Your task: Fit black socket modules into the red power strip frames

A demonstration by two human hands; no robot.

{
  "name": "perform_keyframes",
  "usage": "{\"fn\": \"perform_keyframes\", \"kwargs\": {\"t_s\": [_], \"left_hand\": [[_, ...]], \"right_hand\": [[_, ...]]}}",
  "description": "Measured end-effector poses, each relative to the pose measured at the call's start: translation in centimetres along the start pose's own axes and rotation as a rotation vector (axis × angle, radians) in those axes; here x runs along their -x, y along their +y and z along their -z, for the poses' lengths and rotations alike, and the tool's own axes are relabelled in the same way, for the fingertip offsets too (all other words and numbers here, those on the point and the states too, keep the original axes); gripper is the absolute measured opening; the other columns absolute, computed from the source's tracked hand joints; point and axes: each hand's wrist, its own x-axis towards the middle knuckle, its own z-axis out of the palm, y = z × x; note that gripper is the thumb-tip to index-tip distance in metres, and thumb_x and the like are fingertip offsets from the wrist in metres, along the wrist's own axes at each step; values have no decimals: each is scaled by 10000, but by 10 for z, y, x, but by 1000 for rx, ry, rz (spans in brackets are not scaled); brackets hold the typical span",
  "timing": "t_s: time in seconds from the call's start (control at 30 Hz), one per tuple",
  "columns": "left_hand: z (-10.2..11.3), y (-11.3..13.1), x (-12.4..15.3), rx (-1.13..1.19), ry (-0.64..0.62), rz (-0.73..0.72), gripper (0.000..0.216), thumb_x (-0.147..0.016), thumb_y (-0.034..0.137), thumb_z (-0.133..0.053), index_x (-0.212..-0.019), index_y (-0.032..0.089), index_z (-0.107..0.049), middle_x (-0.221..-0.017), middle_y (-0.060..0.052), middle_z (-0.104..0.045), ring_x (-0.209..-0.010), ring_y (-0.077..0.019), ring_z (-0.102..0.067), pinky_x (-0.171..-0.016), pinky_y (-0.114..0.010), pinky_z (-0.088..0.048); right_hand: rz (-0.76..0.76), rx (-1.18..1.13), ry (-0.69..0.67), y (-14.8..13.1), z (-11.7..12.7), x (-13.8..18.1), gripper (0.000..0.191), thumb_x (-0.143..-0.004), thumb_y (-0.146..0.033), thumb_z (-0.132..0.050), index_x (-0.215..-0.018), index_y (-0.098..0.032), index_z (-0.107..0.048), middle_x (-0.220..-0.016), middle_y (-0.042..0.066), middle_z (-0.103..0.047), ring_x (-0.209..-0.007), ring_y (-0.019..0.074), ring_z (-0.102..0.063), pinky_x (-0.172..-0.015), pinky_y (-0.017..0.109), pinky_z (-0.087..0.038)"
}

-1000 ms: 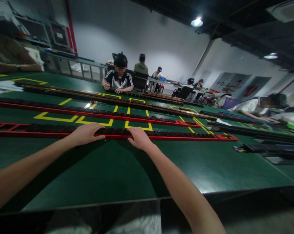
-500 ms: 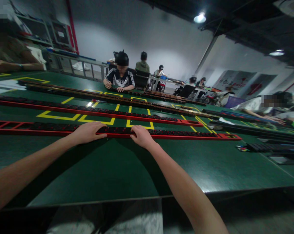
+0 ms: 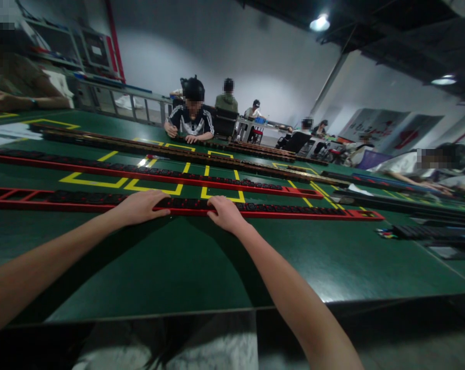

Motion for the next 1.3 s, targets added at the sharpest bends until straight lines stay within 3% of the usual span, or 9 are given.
{"fn": "perform_keyframes", "kwargs": {"t_s": [0.17,0.4,0.6,0.87,1.13,1.3], "left_hand": [[0,15,3,74,111,-207,548,-995,395,-532,-1489,158,-552,-1511,-164,-587,-1356,-313,-574,-1164,-487,-432],[-12,44,4,104,105,-350,593,-988,356,-568,-1551,187,-497,-1634,-141,-478,-1485,-314,-463,-1243,-522,-348],[-14,49,2,66,64,-343,567,-993,333,-527,-1538,178,-504,-1626,-140,-489,-1495,-314,-450,-1255,-550,-317],[0,57,-17,48,77,-393,420,-978,223,-460,-1336,135,-660,-1420,-151,-673,-1323,-287,-611,-1173,-487,-438],[-18,57,-7,14,152,-375,469,-980,222,-488,-1428,124,-586,-1521,-158,-594,-1427,-299,-526,-1216,-512,-391],[-14,58,-7,-7,211,-299,469,-990,248,-487,-1431,122,-585,-1476,-164,-629,-1370,-293,-577,-1166,-475,-436]], "right_hand": [[0,13,5,0,-2,-1,170,-952,-180,-667,-1122,-177,-652,-1157,102,-696,-1037,233,-613,-933,402,-494],[3,32,25,0,-5,-2,189,-940,-187,-678,-1126,-177,-646,-1146,101,-698,-1042,244,-604,-921,386,-483],[31,56,25,-3,-5,-2,164,-949,-188,-666,-1111,-169,-647,-1133,98,-697,-1026,238,-603,-910,370,-480],[15,45,48,-5,-8,-2,159,-948,-185,-657,-1104,-159,-647,-1117,109,-692,-1007,238,-600,-884,366,-479],[17,39,54,0,-11,-1,208,-939,-178,-668,-1145,-158,-644,-1171,125,-697,-1074,257,-614,-957,409,-500],[23,22,74,2,-12,-1,268,-938,-179,-676,-1204,-173,-642,-1242,136,-689,-1141,268,-616,-1009,449,-496]]}}
